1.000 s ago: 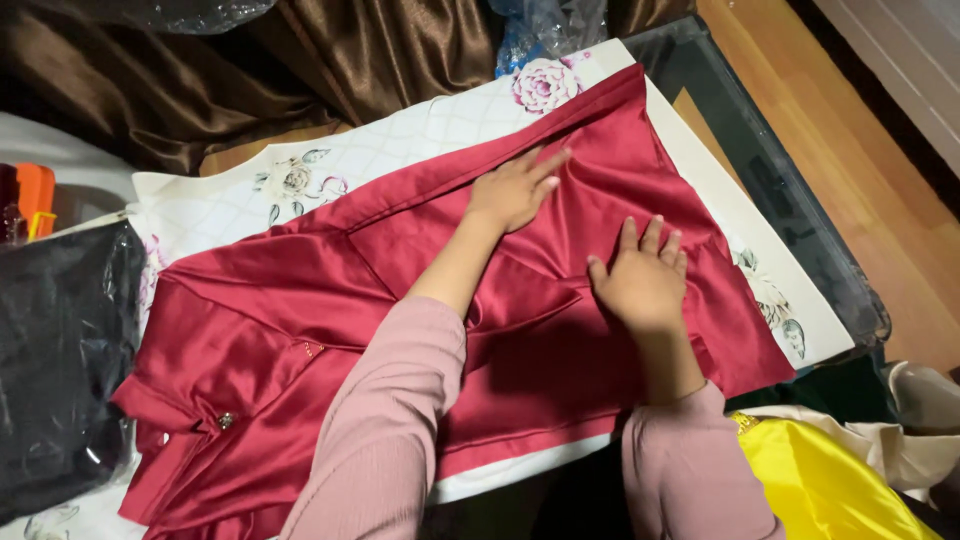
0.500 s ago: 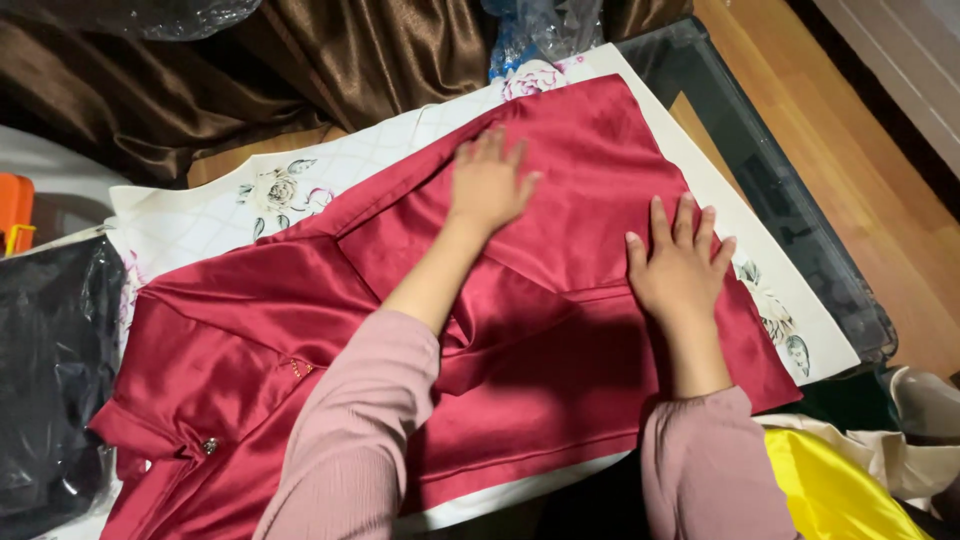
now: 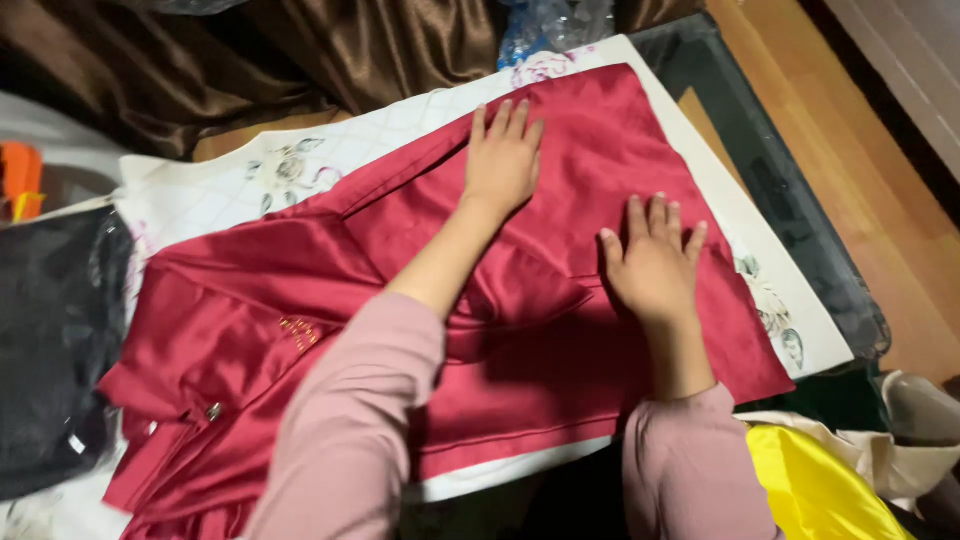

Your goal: The person folds a red satin jacket on a table. They smooth the fabric, fold the sleeves and sides inward, and then fold the garment in half to create a compact rectangle.

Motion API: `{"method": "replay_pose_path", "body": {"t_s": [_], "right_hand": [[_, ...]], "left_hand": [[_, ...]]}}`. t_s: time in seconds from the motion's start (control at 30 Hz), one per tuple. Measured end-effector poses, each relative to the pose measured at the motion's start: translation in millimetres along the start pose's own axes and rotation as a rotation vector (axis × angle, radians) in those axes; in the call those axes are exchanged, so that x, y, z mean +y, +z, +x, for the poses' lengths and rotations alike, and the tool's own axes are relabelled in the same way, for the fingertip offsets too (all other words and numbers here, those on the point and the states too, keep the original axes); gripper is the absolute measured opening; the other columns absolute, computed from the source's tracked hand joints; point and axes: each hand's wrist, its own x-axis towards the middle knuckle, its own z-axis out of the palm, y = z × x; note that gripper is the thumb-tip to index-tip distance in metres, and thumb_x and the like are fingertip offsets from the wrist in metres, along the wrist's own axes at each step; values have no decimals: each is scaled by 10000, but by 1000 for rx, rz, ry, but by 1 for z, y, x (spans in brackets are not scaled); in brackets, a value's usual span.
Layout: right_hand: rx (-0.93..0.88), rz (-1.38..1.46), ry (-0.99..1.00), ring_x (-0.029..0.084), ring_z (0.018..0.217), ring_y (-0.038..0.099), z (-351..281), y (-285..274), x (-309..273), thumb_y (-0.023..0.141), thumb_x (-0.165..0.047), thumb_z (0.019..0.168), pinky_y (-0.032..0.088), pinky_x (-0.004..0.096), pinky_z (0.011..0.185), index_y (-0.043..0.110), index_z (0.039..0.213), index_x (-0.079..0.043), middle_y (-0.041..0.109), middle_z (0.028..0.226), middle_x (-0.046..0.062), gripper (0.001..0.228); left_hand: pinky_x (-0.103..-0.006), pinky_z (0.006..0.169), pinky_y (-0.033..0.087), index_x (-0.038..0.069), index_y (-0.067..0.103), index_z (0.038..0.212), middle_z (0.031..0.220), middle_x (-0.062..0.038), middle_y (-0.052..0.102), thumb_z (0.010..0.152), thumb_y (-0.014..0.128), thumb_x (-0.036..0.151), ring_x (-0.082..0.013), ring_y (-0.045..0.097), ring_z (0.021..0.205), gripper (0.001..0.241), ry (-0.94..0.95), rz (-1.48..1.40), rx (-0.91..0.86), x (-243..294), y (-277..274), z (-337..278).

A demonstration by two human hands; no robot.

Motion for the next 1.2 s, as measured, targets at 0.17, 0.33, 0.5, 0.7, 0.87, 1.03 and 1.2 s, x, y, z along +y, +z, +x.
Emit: {"method": "replay_pose_path", "body": {"t_s": [0.17,0.33,0.5,0.7,0.87,1.03,1.2], "right_hand": [[-145,106,-196,316,1372,509,-16,-10,-20,440,-589,1042,282,574,1156,558,1464,-295,586,1378,88,527],[-326,52,-297,421,1253,596,-36,-20,-39,762,-412,864,527,562,1013,626,1410,-405,585,1268,158,563],[-518,82,-345,358,1421,421,-81,-40,-92,691,-564,887,331,617,1149,692,1349,-350,455,1547,58,510],[-360,465,-666,503,1267,572,-105,-38,-129,897,-289,708,439,636,1051,653,1342,-66,646,1309,263,714],[30,668,-560,231,769,631,-93,18,-155,701,-141,956,473,341,627,735,1190,-161,716,945,72,237],[-63,736,-562,308,873,751,-113,18,-178,746,-177,908,568,402,707,754,1111,-141,741,879,144,207],[-409,474,-472,521,910,693,-133,-7,-198,648,-311,944,508,569,783,744,963,-25,731,867,295,303]], "left_hand": [[-600,979,423,150,716,1055,1030,-118,734,944,526,566,-332,714,997,471,93,-175,-80,-22,-90,-95],[-674,1163,293,172,578,1380,1407,-123,616,788,679,720,-335,568,1328,813,176,-329,-580,-15,-190,-190],[-480,825,538,211,724,1001,932,2,735,776,691,175,-261,715,921,231,51,-56,-276,-62,-116,-250],[-397,966,553,232,741,1171,1095,-11,761,825,747,68,-263,723,1081,383,-303,-547,340,-90,-181,-245],[-434,963,558,180,723,1154,1048,-72,761,807,739,38,-301,723,1073,376,-414,-792,477,-95,-263,-265],[-462,999,531,51,712,1127,996,-151,762,723,645,-103,-281,715,1042,437,-323,-1090,170,-88,-342,-295],[-289,583,539,33,415,1538,907,-163,682,792,815,197,-204,615,684,863,-146,-1167,-845,-98,-381,-289]]}}
